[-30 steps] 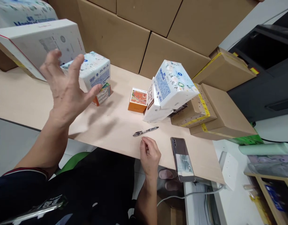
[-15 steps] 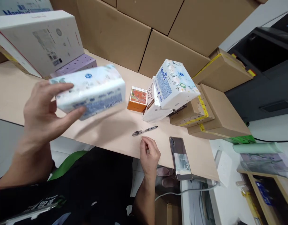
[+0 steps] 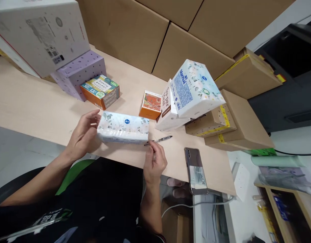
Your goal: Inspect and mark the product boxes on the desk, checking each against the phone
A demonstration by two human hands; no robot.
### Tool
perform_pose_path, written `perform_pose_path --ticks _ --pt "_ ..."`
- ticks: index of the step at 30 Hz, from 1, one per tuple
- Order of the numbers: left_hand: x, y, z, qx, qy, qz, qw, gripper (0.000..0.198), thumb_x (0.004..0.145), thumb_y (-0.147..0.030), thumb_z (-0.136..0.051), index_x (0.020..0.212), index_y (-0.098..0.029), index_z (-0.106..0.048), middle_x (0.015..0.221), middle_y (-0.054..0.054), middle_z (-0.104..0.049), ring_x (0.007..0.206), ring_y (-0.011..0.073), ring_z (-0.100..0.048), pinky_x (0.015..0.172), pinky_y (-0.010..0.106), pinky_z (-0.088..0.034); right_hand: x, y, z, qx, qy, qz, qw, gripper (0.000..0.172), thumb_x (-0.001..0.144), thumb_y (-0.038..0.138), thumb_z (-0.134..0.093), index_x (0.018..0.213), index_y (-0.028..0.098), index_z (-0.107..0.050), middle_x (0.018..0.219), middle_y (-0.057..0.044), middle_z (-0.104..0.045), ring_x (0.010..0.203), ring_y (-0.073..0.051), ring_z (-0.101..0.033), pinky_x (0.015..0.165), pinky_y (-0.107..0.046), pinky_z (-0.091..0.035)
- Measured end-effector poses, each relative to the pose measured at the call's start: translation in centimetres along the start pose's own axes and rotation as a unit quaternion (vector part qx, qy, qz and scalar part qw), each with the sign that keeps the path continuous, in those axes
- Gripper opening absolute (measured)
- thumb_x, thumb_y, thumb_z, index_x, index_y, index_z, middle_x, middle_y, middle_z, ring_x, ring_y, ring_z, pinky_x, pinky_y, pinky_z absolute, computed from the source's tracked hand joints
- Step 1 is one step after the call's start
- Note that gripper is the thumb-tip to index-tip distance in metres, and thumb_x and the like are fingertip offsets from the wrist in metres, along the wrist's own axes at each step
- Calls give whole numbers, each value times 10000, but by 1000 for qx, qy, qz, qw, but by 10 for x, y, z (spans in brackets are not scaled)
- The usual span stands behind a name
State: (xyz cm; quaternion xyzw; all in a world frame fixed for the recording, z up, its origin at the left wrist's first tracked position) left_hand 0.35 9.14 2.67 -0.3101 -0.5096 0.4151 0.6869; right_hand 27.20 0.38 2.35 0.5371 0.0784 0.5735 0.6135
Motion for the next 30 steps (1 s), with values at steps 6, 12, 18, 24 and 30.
perform_pose_path --ticks 6,12,18,24,30 --pt "-3 -14 -8 41 -13 11 999 581 1050 -637 -391 1379 -213 -612 1193 135 -709 945 248 -695 837 435 -608 6 11 -12 -30 63 60 996 459 1052 453 -447 1411 215 -606 1251 -154 -727 1066 -266 -715 864 -438 -615" --pt "-4 -14 -18 -48 -36 -45 997 477 1041 -593 -479 1390 -283 -579 1382 144 -634 1217 296 -669 943 464 -627 -6 -1 -7 23 47 70 996 499 1033 513 -449 1426 225 -558 1379 -183 -665 1295 -348 -645 1025 -563 -564" --pt "-7 -12 -17 -57 -91 -43 993 326 1062 -545 -449 1084 -257 -599 1206 93 -675 1171 266 -668 965 473 -608 -8 -4 -4 49 37 34 998 427 1042 556 -394 1106 220 -648 1203 -161 -694 1160 -321 -685 950 -515 -574" --pt "-3 -11 -13 -28 -81 10 996 468 1063 -609 -403 859 -220 -563 958 68 -640 970 227 -636 865 390 -550 -5 -3 -6 70 29 34 997 421 1051 540 -404 1075 217 -673 1048 -111 -699 1015 -264 -693 841 -429 -579" --pt "0 -17 -13 -2 -58 14 998 446 1057 -600 -445 856 -212 -537 950 49 -632 902 196 -622 758 337 -509 -7 -3 -7 59 43 11 997 487 1042 600 -411 1210 211 -653 1055 -92 -702 936 -224 -692 787 -367 -579"
Point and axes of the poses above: each hand's wrist, its own x-axis towards the middle knuckle, its own z-axis out of the back of the hand, y = z × x, the point moved 5 cm from there along x, towards the middle knuckle
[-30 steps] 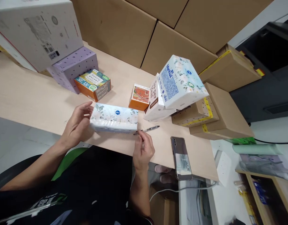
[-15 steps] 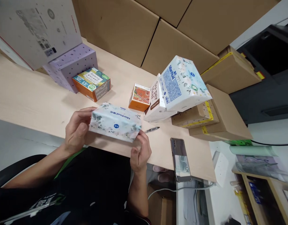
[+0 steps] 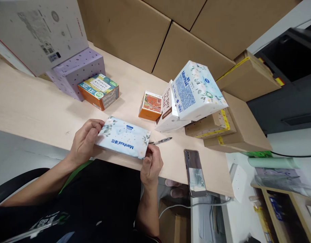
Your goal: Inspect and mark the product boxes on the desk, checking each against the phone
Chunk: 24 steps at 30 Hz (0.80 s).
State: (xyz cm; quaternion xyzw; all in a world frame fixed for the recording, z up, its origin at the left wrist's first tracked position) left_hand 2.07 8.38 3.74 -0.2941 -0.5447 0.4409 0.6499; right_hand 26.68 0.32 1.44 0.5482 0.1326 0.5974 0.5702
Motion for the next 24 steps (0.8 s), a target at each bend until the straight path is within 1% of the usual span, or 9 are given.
perform_pose_path --ticks 4,8,10,13,16,18,21,22,24 --pt "-2 -2 0 11 6 -39 999 369 1062 -540 -469 905 -213 -538 1004 52 -647 904 185 -627 723 323 -527 0 4 0 -20 10 35 999 543 1028 645 -407 1269 214 -631 1074 -101 -702 952 -238 -695 795 -385 -594" --pt "-5 -5 0 4 -10 -98 995 184 994 -352 -640 931 -215 -536 1124 63 -649 1022 195 -656 866 367 -571 -1 2 -1 -29 17 68 997 599 1024 656 -396 1394 215 -561 1261 -157 -672 1194 -303 -665 966 -492 -585" --pt "-6 -6 1 -12 -26 -114 993 166 932 -237 -708 940 -216 -544 1175 67 -635 1106 211 -661 949 402 -577 -2 -1 -1 -27 21 71 997 626 1020 664 -397 1433 212 -526 1354 -182 -632 1303 -328 -618 1056 -552 -543" --pt "-8 -5 -2 -62 -28 -126 990 247 885 -138 -720 1061 -231 -572 1212 76 -605 1248 248 -639 1057 460 -567 -4 -3 -1 -12 30 61 998 605 1021 655 -405 1413 210 -526 1413 -195 -604 1353 -332 -594 1092 -568 -517" --pt "-9 -4 -5 -118 -21 -134 984 412 863 -91 -711 1213 -252 -563 1228 87 -582 1318 267 -610 1111 494 -552 -3 0 0 -7 28 51 998 523 1032 635 -398 1281 216 -586 1386 -183 -625 1325 -321 -612 1059 -539 -532" --pt "-9 -1 -5 -129 -15 -136 982 532 848 -78 -707 1318 -267 -544 1263 100 -569 1333 275 -589 1128 513 -539 -1 2 0 -3 25 41 999 497 1036 635 -387 1190 221 -615 1354 -169 -643 1307 -314 -619 1052 -527 -530" --pt "-10 0 -5 -96 -4 -138 986 693 832 -74 -691 1457 -302 -494 1320 116 -550 1315 281 -563 1100 526 -548 2 3 -1 2 26 30 999 513 1037 644 -370 1125 219 -644 1331 -160 -653 1305 -311 -617 1060 -519 -523" --pt "-10 -1 -4 -76 0 -141 987 712 830 -73 -680 1473 -311 -491 1316 114 -546 1306 284 -559 1089 530 -550 2 3 -1 0 27 31 999 521 1040 641 -364 1126 215 -652 1326 -161 -655 1301 -310 -620 1054 -512 -528" --pt "-9 -6 -4 -32 12 -149 988 662 831 -68 -653 1435 -318 -545 1269 96 -531 1289 284 -556 1087 530 -545 3 4 -2 -5 28 36 999 532 1046 629 -359 1157 207 -664 1314 -162 -665 1286 -304 -632 1039 -497 -539"
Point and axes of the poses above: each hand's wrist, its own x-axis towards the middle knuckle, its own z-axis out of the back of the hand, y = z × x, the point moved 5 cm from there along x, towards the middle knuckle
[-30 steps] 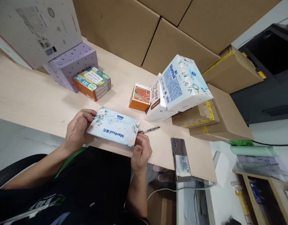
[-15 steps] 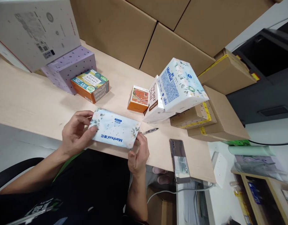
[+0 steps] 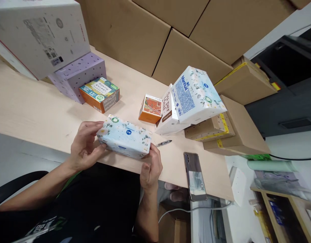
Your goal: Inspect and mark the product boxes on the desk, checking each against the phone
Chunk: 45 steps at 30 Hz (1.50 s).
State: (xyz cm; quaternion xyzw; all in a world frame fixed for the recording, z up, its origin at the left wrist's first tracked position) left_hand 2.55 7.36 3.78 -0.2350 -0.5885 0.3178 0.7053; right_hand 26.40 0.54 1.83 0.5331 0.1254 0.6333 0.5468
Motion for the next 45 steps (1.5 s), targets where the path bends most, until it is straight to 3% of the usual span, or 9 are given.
perform_pose_path --ticks 8,12,16,20,29,34,38,41,45 --pt "9 -12 -1 69 30 -16 997 413 872 -120 -635 1256 -271 -635 1265 85 -473 1219 257 -539 1037 478 -559 2 0 7 4 -87 -9 996 442 1084 469 -352 1072 198 -701 1152 -137 -721 1135 -262 -696 954 -475 -583" --pt "7 -9 -1 75 31 -16 997 422 875 -151 -652 1279 -266 -615 1317 100 -471 1263 278 -517 1077 512 -528 14 -3 23 -160 -134 -10 978 247 1024 308 -522 1112 182 -715 1025 -109 -685 962 -223 -681 840 -405 -586" --pt "7 -8 -3 75 38 -14 996 489 869 -175 -662 1341 -274 -578 1360 114 -468 1300 299 -508 1094 537 -517 30 -20 27 -324 -12 -55 944 392 984 201 -461 1281 181 -715 1032 -118 -579 964 -245 -602 847 -433 -543" --pt "9 -9 -5 72 51 -21 996 501 857 -164 -668 1341 -271 -595 1386 126 -456 1335 303 -494 1106 524 -516 36 -31 23 -386 112 -72 913 411 976 169 -440 1240 227 -749 1036 -107 -542 967 -254 -528 882 -441 -495" --pt "5 -13 -9 116 52 -29 991 459 838 -188 -718 1280 -263 -619 1388 135 -429 1308 315 -521 1012 462 -570 33 -19 38 -474 179 -50 861 300 990 145 -413 1089 188 -694 916 -92 -619 876 -250 -531 788 -355 -415" --pt "2 -18 -11 173 38 -64 982 458 819 -220 -740 1261 -255 -629 1377 146 -444 1260 325 -556 896 435 -594 28 -27 57 -446 108 -84 885 150 935 196 -465 937 213 -614 851 -63 -633 810 -237 -555 725 -339 -385" --pt "-2 -31 -7 216 -47 -162 962 448 769 -247 -738 1206 -299 -652 1244 106 -578 1147 316 -602 896 500 -585 20 -26 80 -268 -108 -98 952 125 795 267 -664 875 232 -575 701 15 -575 641 -200 -534 638 -327 -379" --pt "-8 -48 -17 241 -57 -242 938 429 737 -232 -753 1139 -365 -687 1059 32 -708 1050 289 -626 842 462 -557 13 -16 83 -165 -239 -68 955 163 820 312 -633 877 261 -489 673 62 -501 553 -169 -515 587 -318 -418" --pt "-11 -64 -42 262 -20 -274 925 397 771 -203 -752 1149 -317 -716 1065 11 -786 1072 266 -645 924 442 -492 19 7 65 -59 -271 -37 960 61 909 312 -432 951 272 -448 687 68 -480 459 -143 -501 461 -281 -418"
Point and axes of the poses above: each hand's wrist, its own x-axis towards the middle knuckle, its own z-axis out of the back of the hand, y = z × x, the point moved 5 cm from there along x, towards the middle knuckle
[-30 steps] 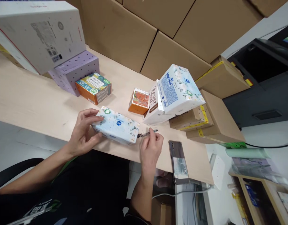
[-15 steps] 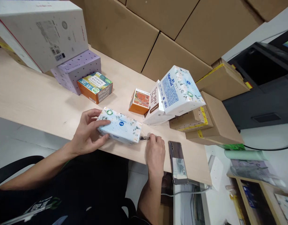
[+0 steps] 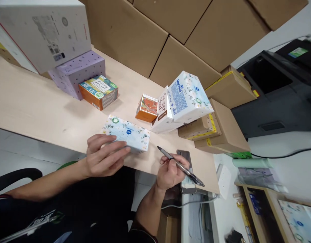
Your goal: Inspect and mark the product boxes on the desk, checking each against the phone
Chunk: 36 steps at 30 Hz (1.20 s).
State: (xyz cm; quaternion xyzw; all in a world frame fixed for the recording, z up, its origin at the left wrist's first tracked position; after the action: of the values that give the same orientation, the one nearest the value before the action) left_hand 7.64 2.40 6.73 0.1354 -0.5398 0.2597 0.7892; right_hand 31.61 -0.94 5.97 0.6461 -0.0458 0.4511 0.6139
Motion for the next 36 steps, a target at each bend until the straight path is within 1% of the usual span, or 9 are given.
perform_pose_path --ticks 2,4,8,12,15,21,29,32,36 --pt "1 -5 -11 27 24 20 999 393 816 -198 -733 1197 -288 -710 1131 21 -793 1111 265 -658 1002 447 -443 1 19 -13 84 23 -1 996 150 927 285 -396 1010 251 -515 691 40 -535 483 -157 -550 450 -288 -435" --pt "0 -6 -20 49 38 40 997 423 856 -201 -718 1266 -302 -686 1174 11 -792 1130 259 -674 1077 449 -381 3 41 -26 147 49 5 988 180 940 257 -422 1053 234 -560 737 4 -607 564 -173 -625 501 -316 -499" --pt "-5 -5 -27 39 35 56 997 457 860 -209 -745 1297 -320 -671 1182 -6 -791 1134 248 -684 1143 430 -302 3 67 -48 134 89 10 987 96 945 244 -578 1033 249 -541 777 23 -637 620 -143 -658 592 -313 -559" --pt "-5 -6 -26 65 39 33 997 374 859 -218 -736 1228 -272 -708 1174 15 -795 1118 257 -668 1154 438 -285 -4 61 -63 127 140 -10 982 94 988 327 -581 983 242 -539 800 21 -669 628 -125 -674 594 -276 -555" --pt "-6 -5 -26 51 46 44 997 391 878 -244 -727 1262 -307 -696 1190 1 -789 1136 252 -663 1137 437 -302 -8 51 -69 92 176 -19 980 156 1007 373 -553 977 224 -586 817 7 -679 670 -131 -697 627 -276 -569" --pt "-8 -3 -27 29 48 64 996 422 879 -248 -727 1289 -339 -680 1189 -20 -789 1137 242 -668 1119 431 -317 -5 51 -71 36 178 4 983 256 1017 421 -516 867 224 -580 749 30 -622 619 -124 -640 608 -269 -535" --pt "-5 -3 -26 44 50 47 997 381 888 -250 -700 1262 -322 -685 1192 -21 -789 1124 248 -667 1062 438 -326 0 57 -76 -1 200 47 979 231 1025 388 -510 869 229 -574 717 37 -628 637 -127 -631 655 -267 -524" --pt "-4 -5 -26 66 48 30 996 318 886 -246 -691 1199 -295 -721 1185 -3 -787 1122 254 -653 1048 447 -343 2 61 -77 -9 212 64 975 217 1025 368 -504 870 231 -568 707 42 -631 630 -125 -628 645 -260 -516" --pt "-1 -6 -25 99 48 18 994 215 915 -261 -646 1099 -309 -745 1148 -33 -797 1084 244 -649 1028 449 -369 3 65 -77 -27 216 76 973 234 1025 371 -490 851 231 -561 686 45 -622 608 -126 -612 630 -262 -505"
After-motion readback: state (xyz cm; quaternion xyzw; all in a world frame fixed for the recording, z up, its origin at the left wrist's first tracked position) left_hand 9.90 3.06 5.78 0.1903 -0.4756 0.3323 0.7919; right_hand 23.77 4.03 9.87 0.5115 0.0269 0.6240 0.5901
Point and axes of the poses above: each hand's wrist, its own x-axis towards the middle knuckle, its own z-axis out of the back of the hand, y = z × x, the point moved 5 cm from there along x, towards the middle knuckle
